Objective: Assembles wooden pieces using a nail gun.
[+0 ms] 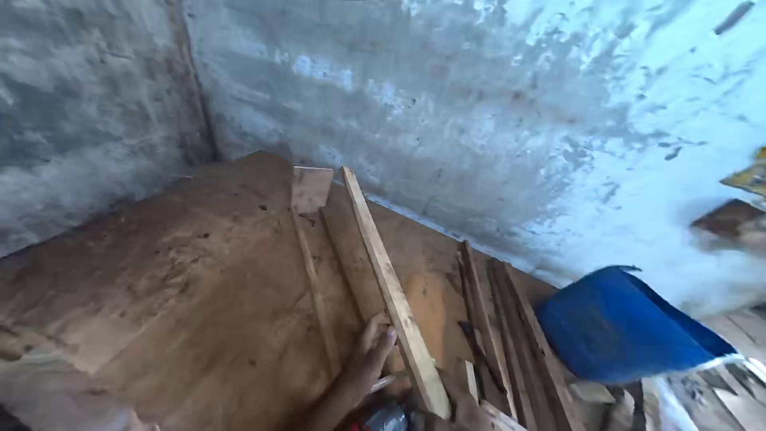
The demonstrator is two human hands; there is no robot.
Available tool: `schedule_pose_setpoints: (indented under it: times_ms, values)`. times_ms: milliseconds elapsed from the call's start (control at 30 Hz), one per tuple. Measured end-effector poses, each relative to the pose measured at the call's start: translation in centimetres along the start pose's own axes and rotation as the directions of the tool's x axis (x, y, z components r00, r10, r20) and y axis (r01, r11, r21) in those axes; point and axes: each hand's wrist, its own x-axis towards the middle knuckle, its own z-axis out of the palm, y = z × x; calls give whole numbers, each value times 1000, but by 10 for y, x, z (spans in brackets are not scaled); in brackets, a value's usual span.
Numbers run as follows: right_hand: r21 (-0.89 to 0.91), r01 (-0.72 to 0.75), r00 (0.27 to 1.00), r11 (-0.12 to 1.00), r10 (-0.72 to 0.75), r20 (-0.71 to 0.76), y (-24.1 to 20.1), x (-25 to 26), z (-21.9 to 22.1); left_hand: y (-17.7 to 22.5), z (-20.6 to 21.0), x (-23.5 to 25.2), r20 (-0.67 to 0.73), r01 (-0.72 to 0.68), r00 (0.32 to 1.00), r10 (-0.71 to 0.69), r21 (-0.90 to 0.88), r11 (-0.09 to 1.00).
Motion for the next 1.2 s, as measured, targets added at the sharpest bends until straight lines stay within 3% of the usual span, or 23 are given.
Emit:
schedule_pose_setpoints:
  times_ms: [67, 167, 233, 567, 700, 1200]
  values:
    - [-85, 4, 1000, 996, -1, 28, 4, 16, 16, 12, 8, 8, -91, 100, 989, -118, -180, 979]
    - [-138, -4, 999, 990, 11, 46, 1, 40, 41, 11, 4, 27, -268, 67, 948, -170, -355, 932]
    - [-143, -3, 998, 990, 12, 61, -4, 54, 54, 8, -7, 38, -314, 63, 928, -201, -399, 915]
    - [-121, 55, 993, 991, -41, 113, -5, 109, 94, -4, -58, 70, -415, 14, 896, -161, -335, 942]
    - [-207, 79, 994, 975, -60, 97, -2, 121, 104, -8, -70, 76, -413, 8, 898, -152, -329, 944]
    - [-185, 76, 996, 980, -64, 69, 5, 121, 109, -14, -71, 77, -388, 26, 907, -161, -330, 944]
